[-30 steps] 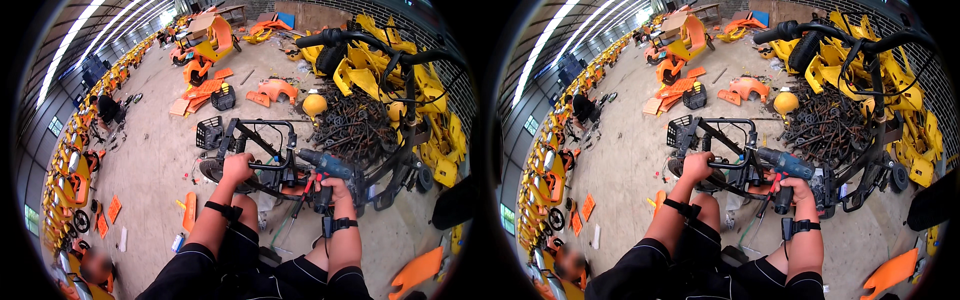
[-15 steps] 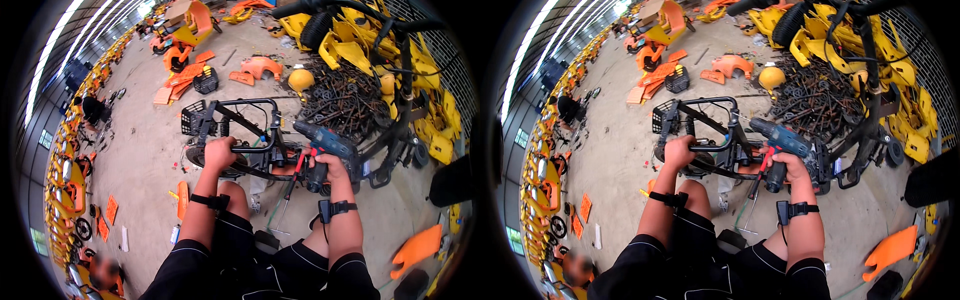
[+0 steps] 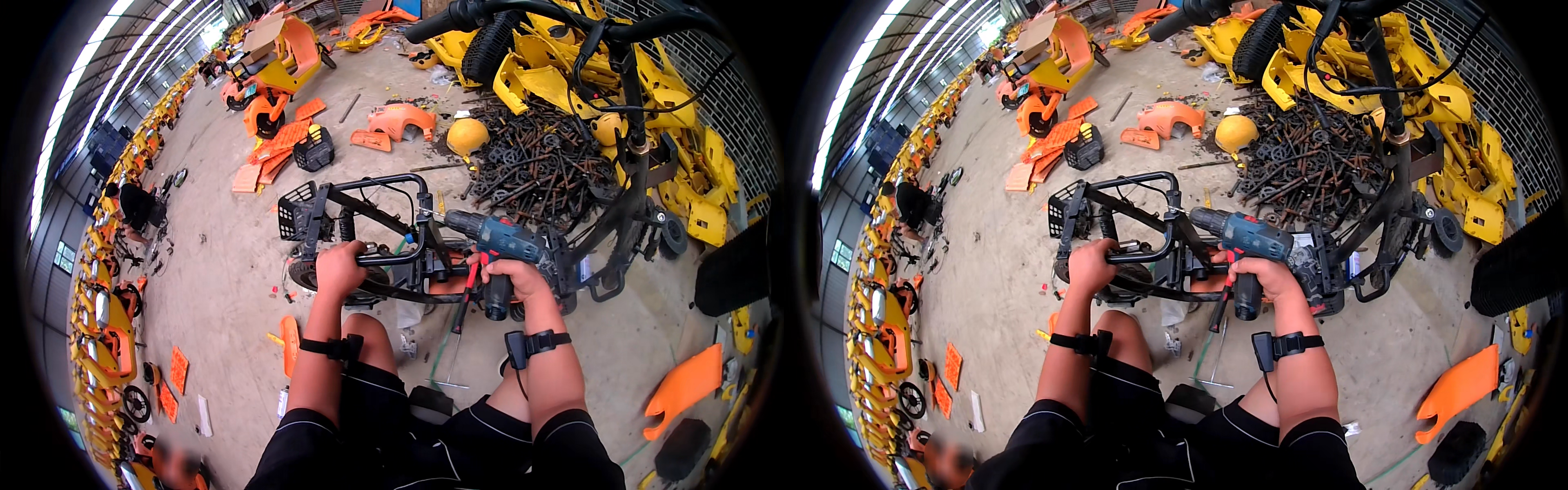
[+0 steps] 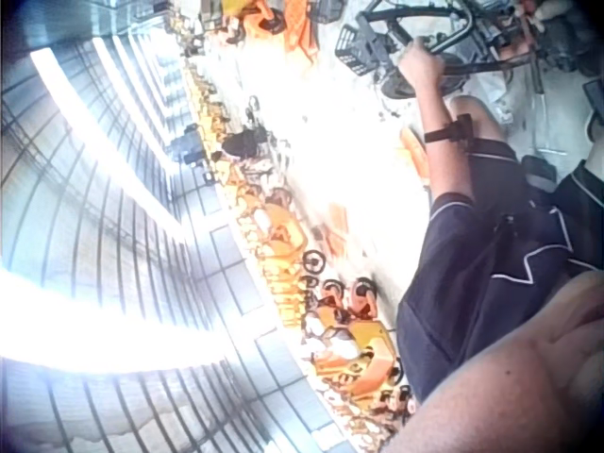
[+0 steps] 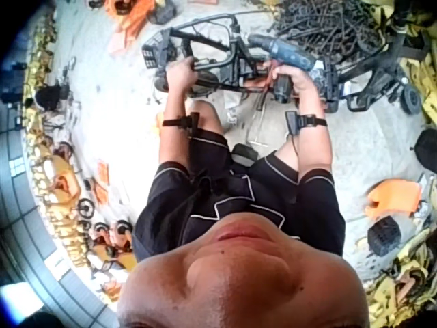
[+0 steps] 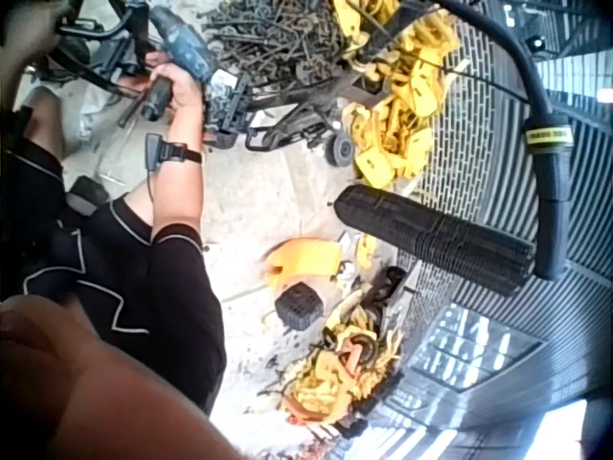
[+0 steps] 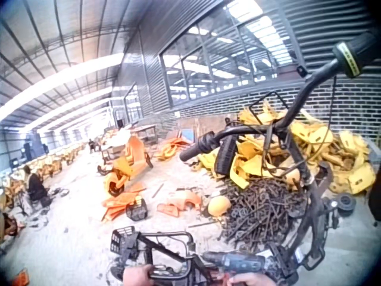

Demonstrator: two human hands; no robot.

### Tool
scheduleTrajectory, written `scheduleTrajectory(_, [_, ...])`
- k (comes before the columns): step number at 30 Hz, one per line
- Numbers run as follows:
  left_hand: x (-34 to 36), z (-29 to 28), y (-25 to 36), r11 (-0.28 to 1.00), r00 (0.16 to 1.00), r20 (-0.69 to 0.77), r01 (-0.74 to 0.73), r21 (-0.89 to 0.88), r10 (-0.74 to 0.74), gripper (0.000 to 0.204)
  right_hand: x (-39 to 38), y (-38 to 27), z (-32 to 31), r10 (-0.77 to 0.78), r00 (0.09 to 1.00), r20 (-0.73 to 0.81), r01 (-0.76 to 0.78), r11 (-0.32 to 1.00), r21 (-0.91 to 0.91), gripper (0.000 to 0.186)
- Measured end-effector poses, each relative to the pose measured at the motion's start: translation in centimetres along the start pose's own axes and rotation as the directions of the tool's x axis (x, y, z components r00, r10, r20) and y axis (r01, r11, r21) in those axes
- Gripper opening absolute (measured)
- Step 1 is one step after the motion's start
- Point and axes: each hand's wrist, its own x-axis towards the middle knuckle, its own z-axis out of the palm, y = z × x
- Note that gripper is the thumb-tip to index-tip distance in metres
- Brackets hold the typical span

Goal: The person uses a hammer to strike a component on a motorcycle frame, then uses a power drill to drive fasteners into the frame.

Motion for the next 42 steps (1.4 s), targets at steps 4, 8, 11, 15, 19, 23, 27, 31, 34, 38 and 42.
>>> scheduleTrajectory(4, [0.1,-0.2,0.2,1.000,1.000,0.019,0.013,-0.020,-0.013,0.030,-0.7,-0.8,0.8,-0.034,0.999,-0.015,0.031,0.983,-0.181,0.048])
scheduleTrajectory(8, [0.4,-0.1,0.3,0.999,0.999,-0.026,-0.023,-0.038,0.022,0.031,-1.4,0.2,0.8,-0.170,0.985,-0.027,0.146,0.907,-0.394,0.044])
scheduleTrajectory(11, [-0.3,0.0,-0.6,0.999,0.999,-0.029,-0.014,-0.036,0.013,0.031,-1.8,1.6,1.3,-0.332,0.942,0.059,0.289,0.704,-0.649,0.041])
scheduleTrajectory(15, [0.0,0.2,-0.3,0.998,0.999,-0.029,-0.034,-0.058,0.032,0.028,-2.2,3.1,1.5,-0.214,0.976,-0.025,0.149,0.753,-0.642,0.041])
scheduleTrajectory(19, [0.1,0.3,-0.4,0.996,0.999,-0.021,-0.030,-0.081,0.028,0.025,-1.6,4.3,3.5,-0.308,0.947,-0.096,0.213,0.819,-0.533,0.040])
scheduleTrajectory(23, [0.1,0.4,-0.3,0.995,0.999,-0.013,-0.033,-0.095,0.032,0.023,-1.5,5.8,4.8,-0.415,0.904,-0.100,0.287,0.764,-0.577,0.038])
scheduleTrajectory(27, [0.0,-0.4,0.1,0.997,1.000,0.026,-0.011,-0.075,0.013,0.022,-1.3,6.9,5.7,-0.382,0.908,-0.174,0.234,0.805,-0.545,0.033])
scheduleTrajectory(31, [0.0,-0.2,-0.3,0.997,1.000,0.007,-0.026,-0.076,0.026,0.023,-0.5,7.9,5.7,-0.303,0.921,-0.244,0.172,0.880,-0.444,0.028])
scheduleTrajectory(34, [0.1,0.1,-0.2,0.996,1.000,-0.003,-0.030,-0.084,0.029,0.024,-0.7,7.6,5.9,-0.300,0.920,-0.251,0.155,0.868,-0.471,0.023])
scheduleTrajectory(38, [0.0,-0.1,-0.1,0.996,0.999,-0.015,-0.030,-0.079,0.029,0.023,-0.7,7.0,6.3,-0.296,0.929,-0.221,0.165,0.869,-0.466,0.018])
scheduleTrajectory(42, [0.1,0.2,-0.2,0.993,1.000,0.004,-0.016,-0.118,0.017,0.030,-1.2,6.4,6.7,-0.247,0.939,-0.240,0.124,0.893,-0.434,0.017])
